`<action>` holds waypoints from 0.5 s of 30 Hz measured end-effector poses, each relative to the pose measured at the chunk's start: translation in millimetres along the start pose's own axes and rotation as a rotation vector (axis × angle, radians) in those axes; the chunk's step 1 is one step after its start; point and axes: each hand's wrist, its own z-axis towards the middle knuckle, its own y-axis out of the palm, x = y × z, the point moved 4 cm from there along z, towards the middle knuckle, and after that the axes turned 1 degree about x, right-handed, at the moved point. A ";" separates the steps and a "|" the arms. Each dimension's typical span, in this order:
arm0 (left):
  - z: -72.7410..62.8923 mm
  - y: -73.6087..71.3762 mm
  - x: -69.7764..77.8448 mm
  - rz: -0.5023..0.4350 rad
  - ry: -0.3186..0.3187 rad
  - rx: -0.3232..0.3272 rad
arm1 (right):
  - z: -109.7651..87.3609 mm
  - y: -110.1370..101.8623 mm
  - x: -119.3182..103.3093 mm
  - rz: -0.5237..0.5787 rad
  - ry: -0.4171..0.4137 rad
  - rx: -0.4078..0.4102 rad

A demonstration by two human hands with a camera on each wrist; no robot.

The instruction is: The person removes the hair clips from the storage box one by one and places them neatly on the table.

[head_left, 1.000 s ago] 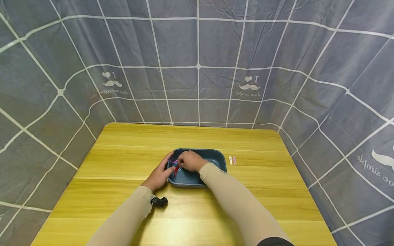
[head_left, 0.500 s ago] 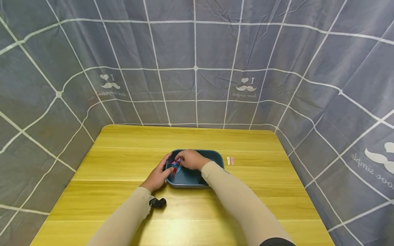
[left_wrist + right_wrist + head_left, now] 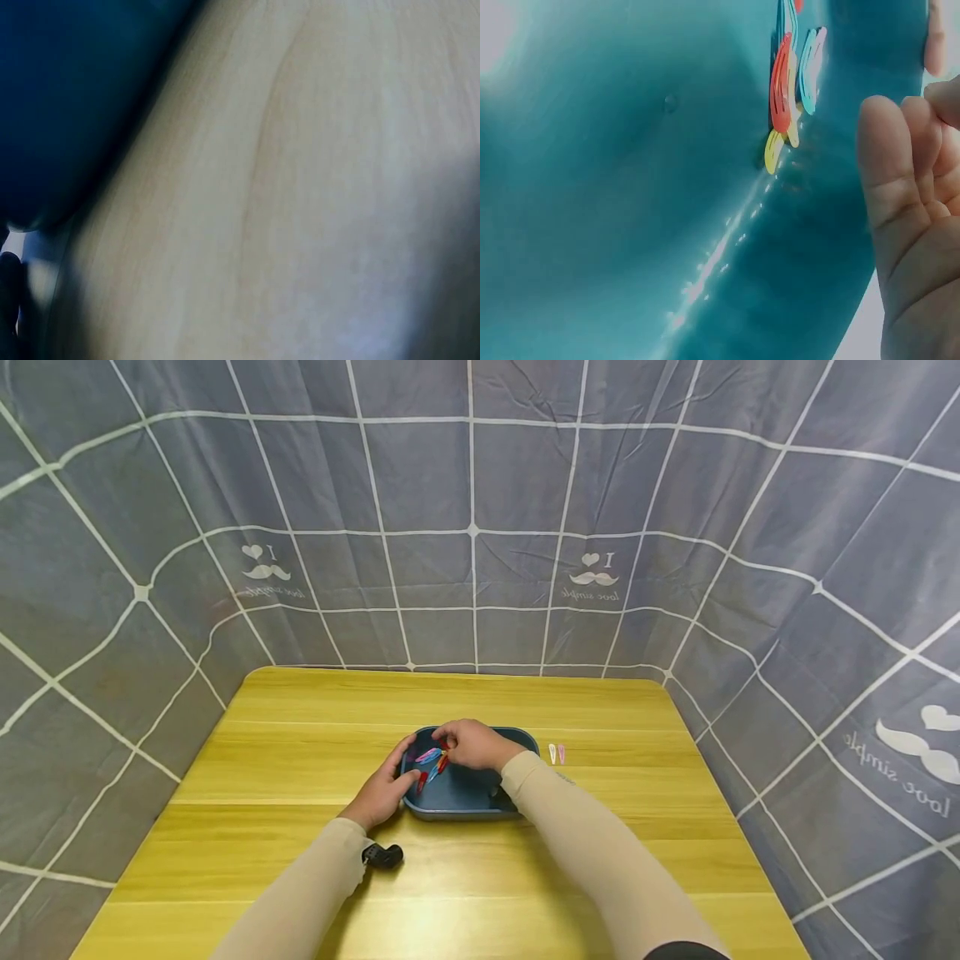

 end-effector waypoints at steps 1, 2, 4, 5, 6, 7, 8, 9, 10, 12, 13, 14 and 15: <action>0.3 0.1 -0.5 -0.001 0.001 0.000 | -0.8 -1.3 0.9 0.013 -0.002 0.012; 0.6 0.1 -0.8 0.002 0.002 0.003 | -1.5 -2.6 2.0 0.022 -0.005 0.025; 1.0 0.0 -1.3 0.009 0.004 0.009 | -2.8 -4.8 4.7 0.039 -0.008 0.046; 1.3 -0.1 -1.5 0.013 0.005 0.011 | -3.2 -5.9 6.2 0.046 -0.010 0.056; 1.5 -0.2 -1.7 0.014 0.004 0.014 | -3.5 -7.2 7.8 0.054 -0.008 0.066; 1.7 -0.3 -1.9 0.017 0.003 0.017 | -4.0 -8.6 9.2 0.064 -0.008 0.076; 1.9 -0.4 -2.1 0.019 0.001 0.019 | -4.6 -10.2 10.4 0.073 -0.006 0.085; 2.1 -0.4 -2.3 0.018 -0.002 0.020 | -5.3 -11.7 11.6 0.078 -0.007 0.094; 2.2 -0.4 -2.3 0.017 -0.003 0.019 | -5.9 -13.2 13.1 0.084 -0.006 0.105; 2.4 -0.5 -2.2 0.013 -0.007 0.018 | -8.0 -16.8 15.0 0.090 -0.003 0.126; 2.4 -0.5 -2.0 0.011 -0.007 0.017 | -9.2 -18.7 15.6 0.097 -0.002 0.137; 2.5 -0.5 -1.7 0.010 -0.004 0.016 | -10.3 -20.2 16.6 0.107 0.004 0.144; 2.6 -0.5 -1.4 0.008 -0.002 0.015 | -11.5 -21.8 17.7 0.117 0.009 0.151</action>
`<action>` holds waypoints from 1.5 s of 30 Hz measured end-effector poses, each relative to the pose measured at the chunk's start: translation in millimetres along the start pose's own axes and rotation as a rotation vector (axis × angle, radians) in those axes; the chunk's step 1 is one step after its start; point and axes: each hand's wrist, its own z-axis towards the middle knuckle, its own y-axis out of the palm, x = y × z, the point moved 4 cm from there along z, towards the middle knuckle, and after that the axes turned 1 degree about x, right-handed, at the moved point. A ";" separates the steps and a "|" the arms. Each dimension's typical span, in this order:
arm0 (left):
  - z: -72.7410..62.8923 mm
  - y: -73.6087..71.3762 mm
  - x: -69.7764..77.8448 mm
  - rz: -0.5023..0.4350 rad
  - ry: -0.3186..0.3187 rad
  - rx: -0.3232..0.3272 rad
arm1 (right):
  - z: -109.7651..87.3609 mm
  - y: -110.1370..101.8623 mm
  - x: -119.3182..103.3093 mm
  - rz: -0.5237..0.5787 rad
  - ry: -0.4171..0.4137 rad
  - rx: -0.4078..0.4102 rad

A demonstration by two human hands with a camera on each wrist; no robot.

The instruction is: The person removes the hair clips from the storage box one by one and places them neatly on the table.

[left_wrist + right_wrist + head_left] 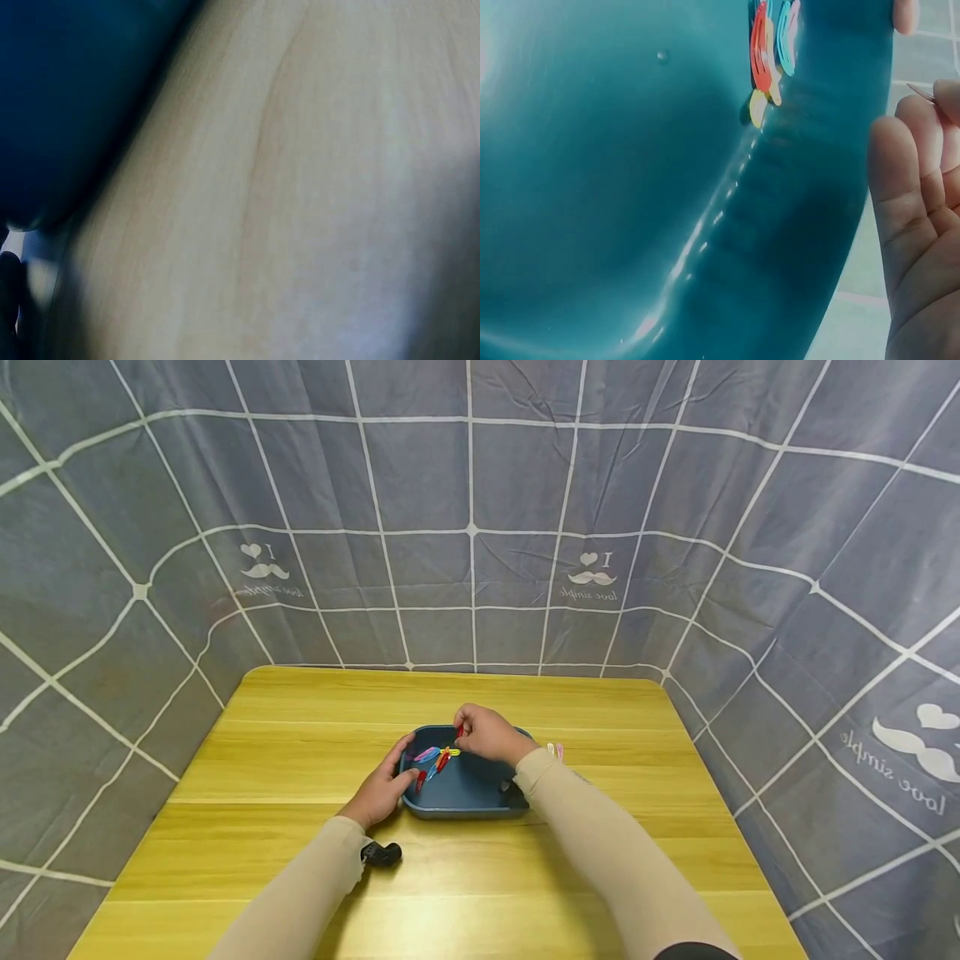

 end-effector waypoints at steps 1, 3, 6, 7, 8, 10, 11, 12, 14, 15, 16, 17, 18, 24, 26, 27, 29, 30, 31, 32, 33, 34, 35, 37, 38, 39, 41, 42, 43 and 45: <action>0.1 -0.1 0.1 0.000 0.004 0.000 | -0.9 -1.9 0.5 0.011 0.006 0.007; 0.5 -0.5 -0.2 0.002 0.008 0.004 | -2.9 -5.8 1.1 0.029 0.018 0.019; 0.8 -0.5 -1.0 0.008 0.010 0.006 | -5.7 -9.9 3.0 0.042 0.023 0.021; 0.8 -0.6 -1.2 0.009 0.009 0.007 | -6.6 -11.3 3.4 0.036 0.021 0.021; 0.7 -0.5 -1.4 0.010 0.009 0.007 | -7.5 -12.6 3.9 0.033 0.019 0.021; 0.5 -0.3 -1.7 0.012 0.009 0.008 | -9.6 -15.2 4.2 0.028 0.017 0.021; 0.5 -0.3 -1.9 0.013 0.009 0.008 | -10.7 -16.9 4.4 0.019 0.020 0.024; 0.6 -0.2 -2.1 0.014 0.009 0.009 | -11.7 -18.6 4.5 0.012 0.025 0.027; 0.9 -0.2 -2.3 0.017 0.011 0.009 | -13.4 -22.2 4.6 -0.001 0.033 0.034; 1.0 -0.3 -2.2 0.019 0.009 0.011 | -14.1 -23.9 4.9 -0.010 0.037 0.036; 1.1 -0.4 -1.9 0.018 0.010 0.010 | -14.5 -25.5 5.7 -0.017 0.040 0.036; 1.4 -0.5 -1.7 0.018 0.009 0.010 | -14.6 -27.1 6.7 -0.026 0.041 0.038; 1.5 -0.7 -1.3 0.017 0.010 0.009 | -14.4 -28.7 7.9 -0.029 0.042 0.039; 0.8 -0.5 0.1 0.003 0.018 0.002 | -15.8 -36.1 12.9 -0.011 0.019 0.032; 0.6 -0.4 -0.2 0.003 0.014 0.006 | -17.6 -38.7 13.2 -0.026 0.007 0.035; 0.5 -0.3 -0.3 0.004 0.012 0.007 | -18.5 -40.0 13.6 -0.040 0.002 0.037; 0.5 -0.5 -0.8 0.007 0.010 0.009 | -20.5 -42.6 14.5 -0.065 0.003 0.044; 0.4 -0.6 -0.9 0.007 0.009 0.010 | -21.4 -43.7 15.4 -0.077 0.005 0.048; 0.2 -0.7 -0.8 0.007 0.008 0.011 | -22.3 -44.9 16.3 -0.084 0.012 0.054; 0.1 -0.9 -0.9 0.008 0.008 0.011 | -23.1 -45.8 17.3 -0.084 0.019 0.058; 0.0 -0.9 -1.0 0.009 0.007 0.010 | -24.0 -46.7 18.1 -0.081 0.025 0.062; 0.0 -1.0 -1.1 0.010 0.007 0.010 | -24.8 -47.6 18.8 -0.071 0.031 0.067; -0.1 -1.0 -1.1 0.010 0.006 0.009 | -25.7 -48.5 19.7 -0.057 0.038 0.070; -0.2 -0.9 -1.1 0.011 0.007 0.008 | -27.9 -50.5 20.8 -0.027 0.050 0.082; -0.3 -0.8 -1.0 0.011 0.007 0.008 | -29.0 -51.3 21.1 -0.013 0.053 0.085; -0.5 -0.7 -0.7 0.012 0.007 0.007 | -30.1 -52.2 21.6 -0.007 0.053 0.089; -0.7 -0.5 -0.3 0.009 0.006 0.007 | -32.5 -54.7 23.0 -0.001 0.058 0.103; -0.7 -0.3 -0.2 0.009 0.006 0.007 | -33.7 -56.2 23.7 -0.007 0.059 0.112; -0.8 -0.3 0.0 0.012 0.008 0.007 | -34.7 -57.8 24.5 -0.016 0.060 0.122; -0.7 -0.3 -0.1 0.016 0.008 0.008 | -37.2 -61.3 26.7 -0.027 0.070 0.141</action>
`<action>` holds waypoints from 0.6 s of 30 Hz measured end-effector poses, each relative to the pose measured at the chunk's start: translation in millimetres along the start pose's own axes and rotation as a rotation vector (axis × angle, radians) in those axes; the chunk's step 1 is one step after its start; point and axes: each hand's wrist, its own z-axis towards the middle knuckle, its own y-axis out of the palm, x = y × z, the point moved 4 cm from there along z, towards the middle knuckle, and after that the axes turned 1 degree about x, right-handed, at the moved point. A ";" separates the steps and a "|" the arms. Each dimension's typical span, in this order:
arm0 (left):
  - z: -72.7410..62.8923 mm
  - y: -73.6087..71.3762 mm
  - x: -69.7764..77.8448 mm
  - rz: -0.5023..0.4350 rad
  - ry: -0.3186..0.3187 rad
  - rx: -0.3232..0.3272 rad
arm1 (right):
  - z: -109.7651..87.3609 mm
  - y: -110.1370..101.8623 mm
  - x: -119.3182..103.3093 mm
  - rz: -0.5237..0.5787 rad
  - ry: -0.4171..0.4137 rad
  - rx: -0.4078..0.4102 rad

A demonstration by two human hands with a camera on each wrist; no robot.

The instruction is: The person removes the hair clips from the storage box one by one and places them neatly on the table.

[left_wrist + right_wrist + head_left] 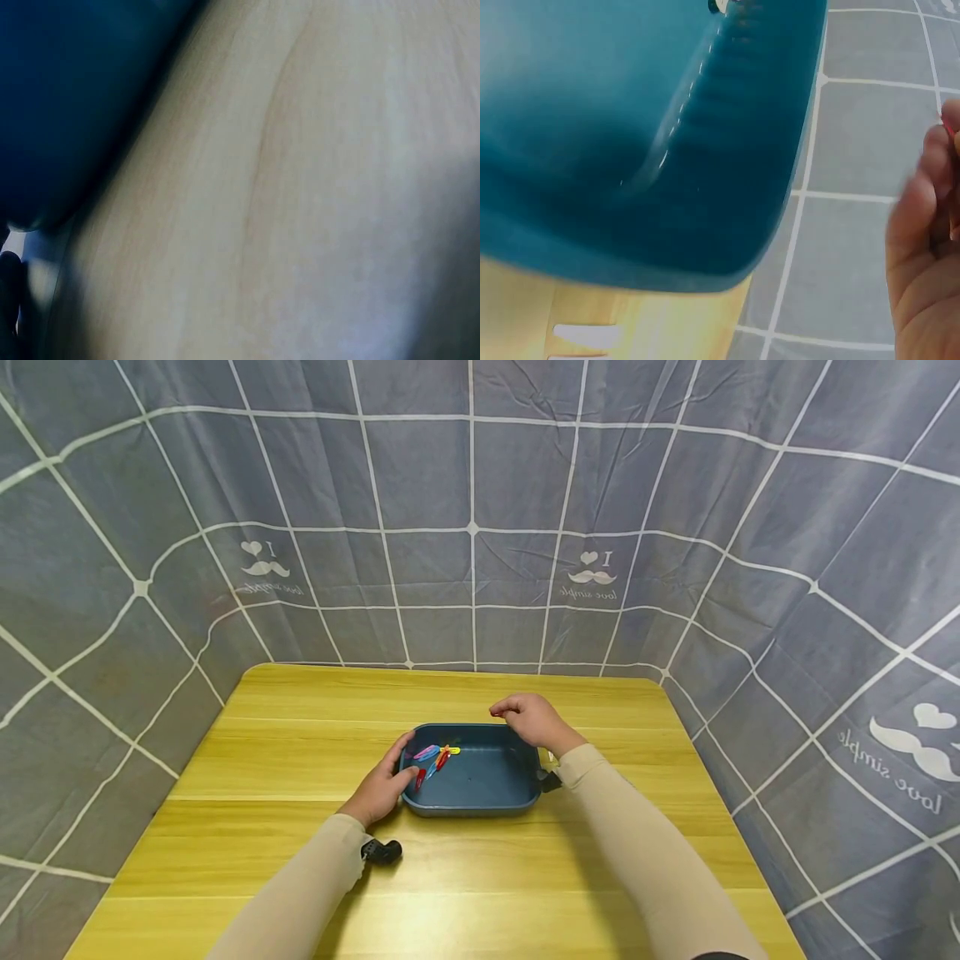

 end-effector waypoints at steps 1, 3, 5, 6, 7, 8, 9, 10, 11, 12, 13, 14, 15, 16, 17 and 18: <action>0.0 0.0 -0.2 0.002 0.000 0.001 | -1.0 -1.9 1.5 0.000 0.007 0.009; 0.1 -0.2 -0.6 0.009 0.001 0.003 | -2.7 -5.7 4.6 -0.006 0.017 0.026; 0.4 -0.3 -0.7 0.010 0.000 0.004 | -4.4 -9.7 7.9 -0.006 0.026 0.040; 0.4 -0.4 -0.6 0.010 0.000 0.005 | -5.1 -11.7 9.6 -0.007 0.027 0.046; 0.4 -0.4 -0.5 0.008 0.001 0.003 | -5.8 -13.7 11.2 -0.013 0.027 0.053; 0.4 -0.4 -0.4 0.008 0.002 0.000 | -6.6 -15.6 12.9 -0.013 0.031 0.059; 0.4 -0.4 -0.3 0.007 0.002 -0.002 | -7.6 -17.4 14.6 -0.013 0.035 0.064; 0.4 -0.5 -0.2 0.008 0.003 -0.003 | -8.9 -19.0 16.2 -0.011 0.042 0.069; 0.3 -0.6 -0.1 0.007 0.003 -0.004 | -10.0 -20.6 17.9 -0.008 0.049 0.073; 0.3 -0.7 0.0 0.010 0.004 -0.003 | -11.2 -22.1 19.6 0.000 0.057 0.077; 0.1 -0.8 0.3 0.009 0.005 -0.005 | -12.2 -23.4 21.4 0.008 0.063 0.078; 0.1 -0.8 0.5 0.010 0.004 -0.004 | -13.1 -24.6 23.5 0.019 0.070 0.081; -0.2 -0.9 0.8 0.007 0.003 -0.007 | -14.0 -25.7 25.5 0.025 0.072 0.083; -0.3 -1.1 1.0 0.012 0.001 -0.003 | -14.9 -26.8 27.5 0.033 0.076 0.085; -0.5 -1.0 1.4 0.009 -0.001 -0.007 | -15.5 -27.9 29.5 0.038 0.076 0.087; -0.5 -1.2 1.6 0.013 -0.003 -0.004 | -16.2 -29.1 31.6 0.040 0.076 0.090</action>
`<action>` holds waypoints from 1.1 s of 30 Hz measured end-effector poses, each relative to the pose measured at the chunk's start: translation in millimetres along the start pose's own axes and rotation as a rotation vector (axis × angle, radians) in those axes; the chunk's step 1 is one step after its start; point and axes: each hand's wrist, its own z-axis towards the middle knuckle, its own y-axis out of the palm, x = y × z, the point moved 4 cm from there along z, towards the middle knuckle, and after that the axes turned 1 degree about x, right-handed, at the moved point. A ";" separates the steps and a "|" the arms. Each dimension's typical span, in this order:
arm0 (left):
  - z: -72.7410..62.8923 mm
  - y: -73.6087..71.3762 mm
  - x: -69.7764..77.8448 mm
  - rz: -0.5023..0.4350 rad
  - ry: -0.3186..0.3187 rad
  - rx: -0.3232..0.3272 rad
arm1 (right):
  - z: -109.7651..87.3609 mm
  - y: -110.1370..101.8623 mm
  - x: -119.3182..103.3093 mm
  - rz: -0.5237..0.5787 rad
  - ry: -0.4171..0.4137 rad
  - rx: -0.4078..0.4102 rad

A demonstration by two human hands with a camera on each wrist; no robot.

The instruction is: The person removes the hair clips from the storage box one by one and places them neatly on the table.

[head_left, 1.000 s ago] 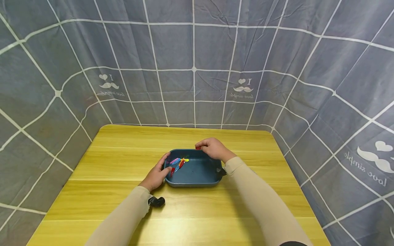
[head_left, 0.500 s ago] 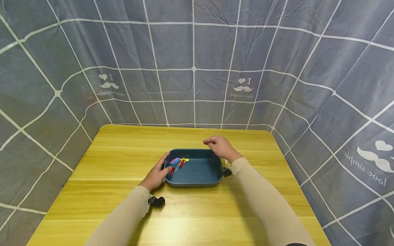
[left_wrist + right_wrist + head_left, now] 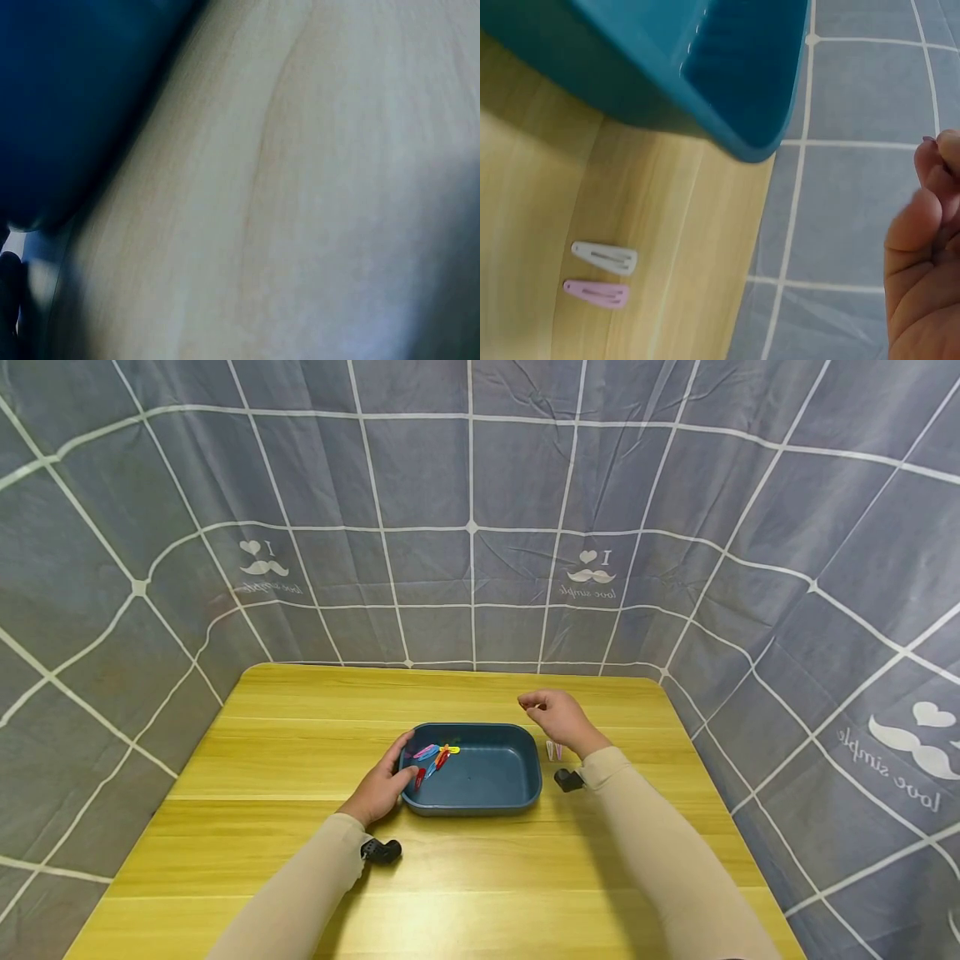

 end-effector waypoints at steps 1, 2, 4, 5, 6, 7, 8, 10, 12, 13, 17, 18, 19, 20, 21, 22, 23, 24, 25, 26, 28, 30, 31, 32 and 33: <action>-0.2 0.1 0.2 -0.005 -0.003 -0.004 | -0.4 -1.2 2.4 0.004 0.003 0.002; -0.1 0.2 0.1 -0.002 -0.005 -0.002 | -0.9 -2.7 4.8 0.004 0.006 0.006; -0.1 0.4 0.2 -0.001 -0.007 0.003 | -2.3 -5.8 9.3 0.010 0.017 0.013; -0.1 0.7 0.1 -0.009 -0.008 -0.001 | -3.0 -7.5 11.7 0.010 0.022 0.016; 0.1 0.9 0.1 -0.010 -0.008 0.002 | -3.5 -8.9 14.4 0.015 0.029 0.019; 0.2 1.2 0.0 -0.016 -0.009 -0.001 | -4.3 -10.4 17.1 0.018 0.036 0.019; 0.4 1.4 -0.2 -0.012 -0.009 0.003 | -5.0 -11.9 19.8 0.018 0.041 0.020; 0.5 1.4 -0.5 -0.010 -0.010 -0.004 | -6.1 -14.5 26.0 0.009 0.049 0.021; 0.6 1.4 -1.0 -0.009 -0.007 -0.004 | -7.0 -16.8 33.1 -0.001 0.060 0.019; 0.8 1.4 -1.3 -0.004 -0.006 -0.001 | -7.7 -18.2 36.6 -0.009 0.064 0.019; 1.3 1.2 -1.8 -0.010 0.003 0.006 | -11.6 -23.2 50.6 -0.027 0.088 0.015; 1.6 1.2 -2.2 -0.018 -0.002 0.005 | -12.7 -24.3 53.9 -0.030 0.094 0.015; 1.2 1.3 -2.0 -0.028 -0.008 0.002 | -13.8 -25.3 57.4 -0.032 0.098 0.016; 1.0 1.4 -1.7 -0.036 -0.013 -0.002 | -15.0 -26.3 60.7 -0.034 0.102 0.014; 0.7 1.4 -1.5 -0.042 -0.016 -0.005 | -16.3 -27.0 63.9 -0.033 0.111 0.012; 0.7 1.3 -1.2 -0.036 -0.017 -0.003 | -17.6 -27.7 67.0 -0.035 0.120 0.011; 0.6 1.3 -0.9 -0.038 -0.017 -0.006 | -18.5 -28.2 70.6 -0.037 0.130 0.009; 0.4 1.3 -0.7 -0.036 -0.019 -0.006 | -19.0 -28.2 74.2 -0.042 0.140 0.007; 0.2 1.2 -0.2 -0.028 -0.016 -0.005 | -19.9 -28.3 77.5 -0.044 0.151 0.004; 0.4 1.0 0.0 -0.012 -0.011 -0.001 | -21.0 -28.3 80.3 -0.051 0.161 0.000; 0.7 0.9 0.2 0.004 -0.007 0.006 | -22.6 -27.5 86.2 -0.080 0.174 -0.005; 1.1 1.2 0.0 0.006 -0.011 0.012 | -23.6 -26.1 92.2 -0.109 0.180 -0.006; 1.2 1.3 0.1 -0.002 -0.012 0.010 | -24.4 -25.5 94.8 -0.119 0.182 -0.009; 1.4 1.4 0.1 -0.003 -0.013 0.012 | -24.7 -24.7 97.9 -0.130 0.186 -0.009; 1.4 1.5 0.3 -0.012 -0.014 0.011 | -25.1 -23.7 100.9 -0.133 0.192 -0.011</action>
